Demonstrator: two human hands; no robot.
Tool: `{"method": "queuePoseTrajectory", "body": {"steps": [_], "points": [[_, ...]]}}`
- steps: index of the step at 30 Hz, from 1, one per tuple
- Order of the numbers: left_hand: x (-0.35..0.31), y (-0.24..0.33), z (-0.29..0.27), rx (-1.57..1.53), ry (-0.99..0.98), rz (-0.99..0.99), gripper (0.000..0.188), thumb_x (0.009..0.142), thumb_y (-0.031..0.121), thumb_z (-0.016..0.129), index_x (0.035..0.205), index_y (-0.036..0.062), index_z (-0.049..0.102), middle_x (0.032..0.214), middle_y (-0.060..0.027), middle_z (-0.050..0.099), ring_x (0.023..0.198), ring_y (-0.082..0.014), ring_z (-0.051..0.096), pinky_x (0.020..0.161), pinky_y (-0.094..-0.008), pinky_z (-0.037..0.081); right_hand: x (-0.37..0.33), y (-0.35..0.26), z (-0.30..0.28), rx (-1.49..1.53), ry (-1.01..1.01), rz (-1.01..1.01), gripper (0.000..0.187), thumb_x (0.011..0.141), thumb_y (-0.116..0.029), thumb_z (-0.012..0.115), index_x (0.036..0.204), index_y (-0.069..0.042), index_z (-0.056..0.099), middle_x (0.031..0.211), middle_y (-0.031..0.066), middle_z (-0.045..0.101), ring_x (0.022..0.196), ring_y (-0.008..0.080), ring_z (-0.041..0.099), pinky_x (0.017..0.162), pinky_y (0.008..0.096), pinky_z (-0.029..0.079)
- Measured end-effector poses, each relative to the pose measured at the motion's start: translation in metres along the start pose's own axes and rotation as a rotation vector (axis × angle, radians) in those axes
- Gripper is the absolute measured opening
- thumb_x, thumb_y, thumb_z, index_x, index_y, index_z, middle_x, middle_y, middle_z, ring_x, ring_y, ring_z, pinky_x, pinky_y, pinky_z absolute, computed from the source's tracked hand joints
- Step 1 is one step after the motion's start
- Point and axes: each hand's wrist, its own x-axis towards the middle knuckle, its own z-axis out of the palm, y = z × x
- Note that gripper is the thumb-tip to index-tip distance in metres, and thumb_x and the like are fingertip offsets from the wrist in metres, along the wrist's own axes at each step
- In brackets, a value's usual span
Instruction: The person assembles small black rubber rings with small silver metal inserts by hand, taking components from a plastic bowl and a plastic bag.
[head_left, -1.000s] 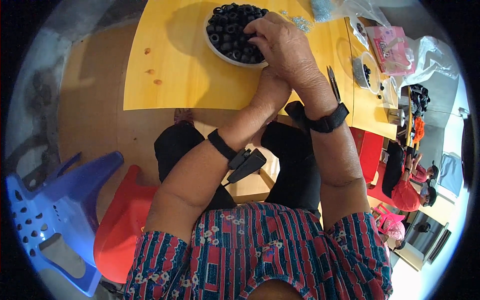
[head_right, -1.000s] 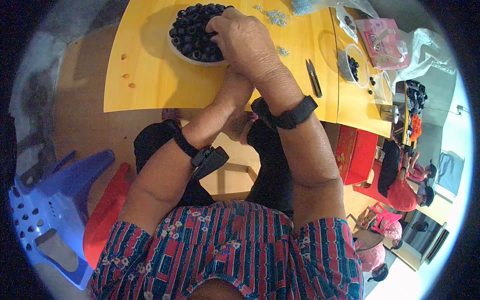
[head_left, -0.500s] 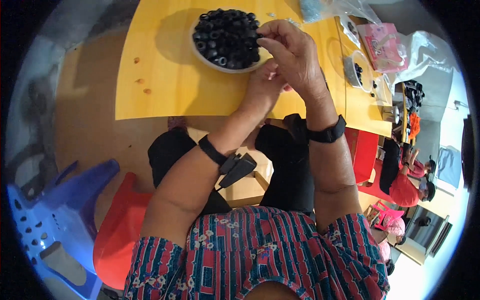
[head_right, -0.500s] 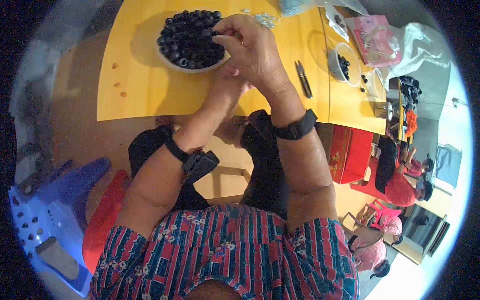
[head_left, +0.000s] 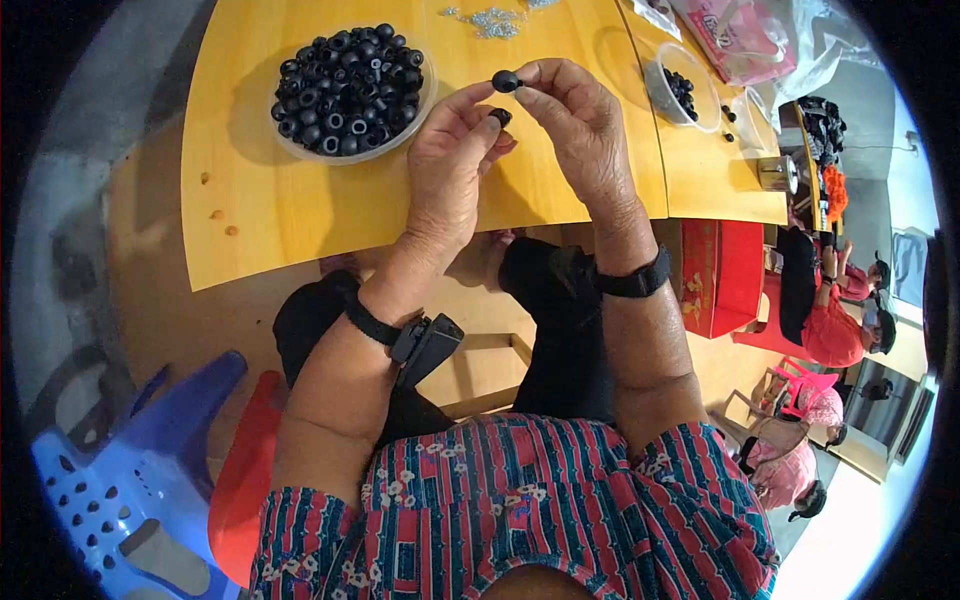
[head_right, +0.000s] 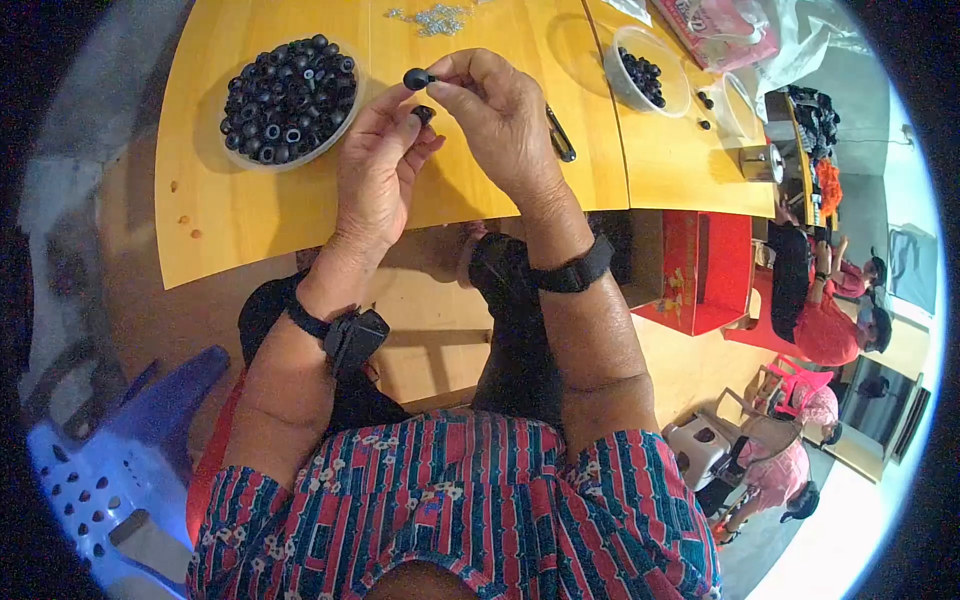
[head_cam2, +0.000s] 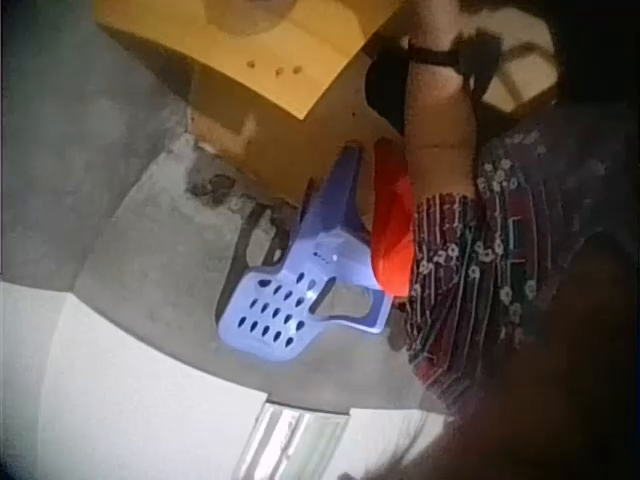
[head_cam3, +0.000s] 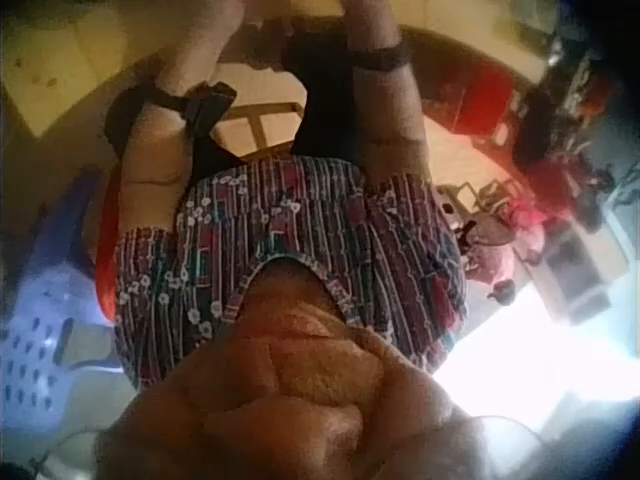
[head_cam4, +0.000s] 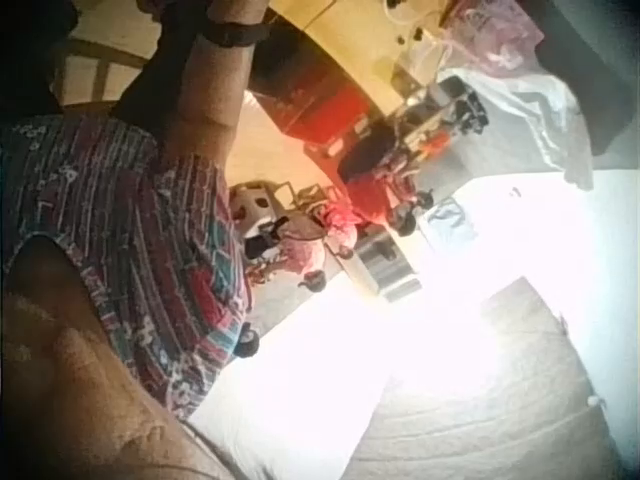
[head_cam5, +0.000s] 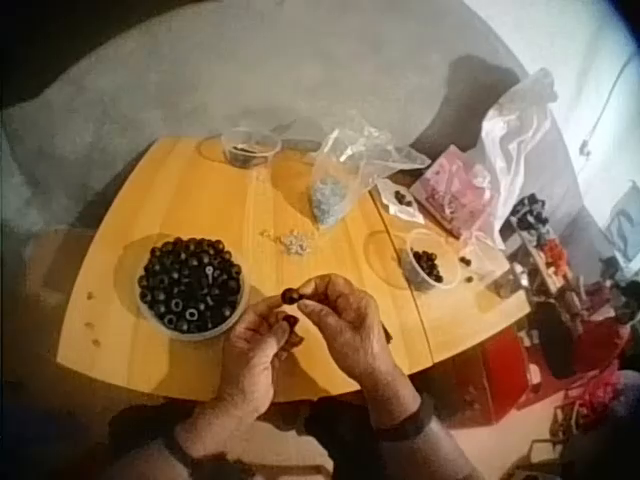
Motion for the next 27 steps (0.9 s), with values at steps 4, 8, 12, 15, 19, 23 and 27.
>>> {"method": "queuePoseTrajectory", "body": {"steps": [4,8,12,15,19,23,27], "points": [[-0.002,0.002,-0.009,-0.062,-0.01,0.058,0.025,0.089,0.005,0.05,0.113,0.0023,0.052,0.088,0.0004,0.054,0.077,-0.0071,0.056,0.076,-0.0245,0.051,0.002,-0.004,0.008,-0.412,0.063,-0.261,0.013,0.077,-0.006,0.059,0.09,-0.003,0.059,0.077,0.0095,0.06,0.072,0.0198,0.061,0.065,0.0302,0.049],[-0.003,0.006,-0.007,-0.07,-0.025,0.029,0.025,0.09,0.006,0.049,0.114,0.0012,0.051,0.091,-0.0005,0.055,0.078,-0.0071,0.056,0.077,-0.0249,0.051,-0.003,-0.008,0.009,-0.498,0.046,-0.25,0.012,0.075,-0.006,0.059,0.087,-0.005,0.058,0.077,0.0124,0.057,0.071,0.0278,0.059,0.065,0.0353,0.049],[-0.004,0.01,-0.007,-0.118,-0.048,-0.023,0.025,0.091,0.007,0.049,0.114,0.0009,0.051,0.093,-0.0009,0.056,0.076,-0.0064,0.055,0.071,-0.0214,0.048,-0.008,-0.008,0.01,-0.549,0.003,-0.271,0.013,0.075,-0.007,0.059,0.087,-0.005,0.057,0.08,0.0121,0.057,0.074,0.0288,0.059,0.065,0.0366,0.048],[-0.002,0.005,-0.01,-0.046,-0.049,-0.029,0.024,0.091,0.008,0.049,0.113,0.001,0.052,0.093,-0.0016,0.057,0.075,-0.0062,0.054,0.066,-0.0191,0.047,-0.011,-0.006,0.008,-0.582,-0.008,-0.289,0.013,0.075,-0.007,0.059,0.087,-0.004,0.057,0.08,0.0124,0.057,0.074,0.0296,0.059,0.066,0.0378,0.048],[-0.001,0.001,-0.011,0.037,-0.05,-0.004,0.022,0.092,0.01,0.048,0.112,0.0009,0.053,0.09,-0.0018,0.058,0.072,-0.0055,0.051,0.061,-0.0181,0.044,-0.011,-0.002,0.011,-0.693,-0.022,-0.342,0.014,0.075,-0.007,0.059,0.088,-0.004,0.056,0.081,0.0132,0.057,0.075,0.0311,0.058,0.066,0.0392,0.047],[-0.002,0.005,-0.011,0.031,0.02,-0.035,0.021,0.092,0.011,0.049,0.111,0.0012,0.054,0.089,-0.0015,0.058,0.072,-0.0058,0.05,0.061,-0.0184,0.044,-0.011,-0.006,0.012,-0.663,-0.016,-0.339,0.014,0.076,-0.007,0.058,0.089,-0.003,0.056,0.081,0.0142,0.057,0.076,0.0318,0.059,0.067,0.0392,0.047],[0.0,0.009,-0.009,-0.121,-0.026,-0.06,0.023,0.091,0.014,0.052,0.11,0.0017,0.055,0.085,0.0001,0.055,0.07,-0.0055,0.048,0.06,-0.0179,0.042,-0.011,-0.006,0.009,-0.406,0.02,-0.195,0.013,0.079,-0.007,0.058,0.09,-0.001,0.056,0.081,0.0138,0.06,0.074,0.0273,0.06,0.067,0.0349,0.048]]}}
